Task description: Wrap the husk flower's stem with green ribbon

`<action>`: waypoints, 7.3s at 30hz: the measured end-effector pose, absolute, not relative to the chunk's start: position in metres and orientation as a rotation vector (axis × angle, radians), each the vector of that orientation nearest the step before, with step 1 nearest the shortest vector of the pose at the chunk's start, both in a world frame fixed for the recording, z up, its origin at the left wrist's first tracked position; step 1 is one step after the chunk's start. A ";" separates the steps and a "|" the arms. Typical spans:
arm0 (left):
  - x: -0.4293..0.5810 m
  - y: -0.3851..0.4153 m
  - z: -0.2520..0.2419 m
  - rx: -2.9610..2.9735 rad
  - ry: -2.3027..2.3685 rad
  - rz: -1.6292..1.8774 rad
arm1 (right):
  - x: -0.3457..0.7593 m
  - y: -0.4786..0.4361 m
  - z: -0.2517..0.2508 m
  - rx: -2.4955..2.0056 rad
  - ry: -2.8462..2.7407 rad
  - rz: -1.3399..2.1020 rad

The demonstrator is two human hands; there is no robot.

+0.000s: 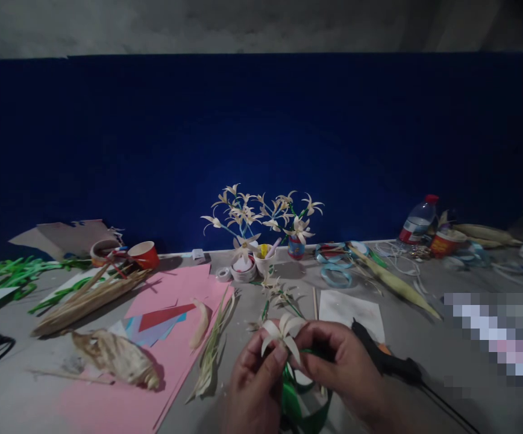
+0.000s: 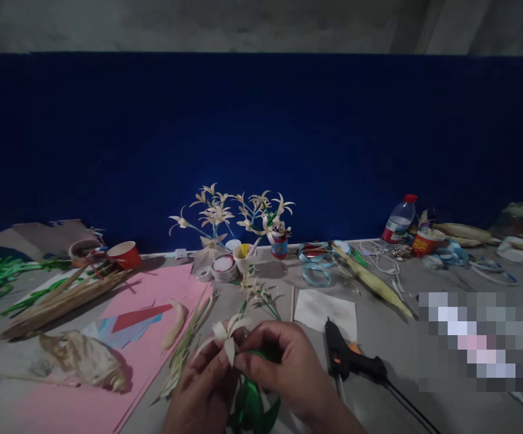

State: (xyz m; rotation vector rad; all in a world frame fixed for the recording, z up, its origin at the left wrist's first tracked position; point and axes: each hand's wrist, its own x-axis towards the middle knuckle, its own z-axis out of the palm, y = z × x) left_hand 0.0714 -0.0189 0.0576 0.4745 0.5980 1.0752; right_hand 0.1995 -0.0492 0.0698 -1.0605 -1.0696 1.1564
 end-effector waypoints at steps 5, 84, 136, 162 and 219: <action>0.073 -0.020 0.058 0.463 0.566 1.061 | 0.197 -0.048 0.068 -0.968 -0.960 1.280; 0.068 -0.021 0.058 0.679 0.667 1.138 | 0.196 -0.055 0.067 -1.268 -1.435 0.509; 0.061 -0.017 0.063 0.691 0.791 1.055 | 0.207 -0.051 0.071 -1.134 -1.160 1.177; 0.061 -0.016 0.050 0.731 0.740 1.129 | 0.203 -0.052 0.058 -1.324 -1.432 0.464; 0.063 -0.016 0.071 0.916 0.721 1.066 | 0.210 -0.056 0.067 -1.274 -1.373 0.756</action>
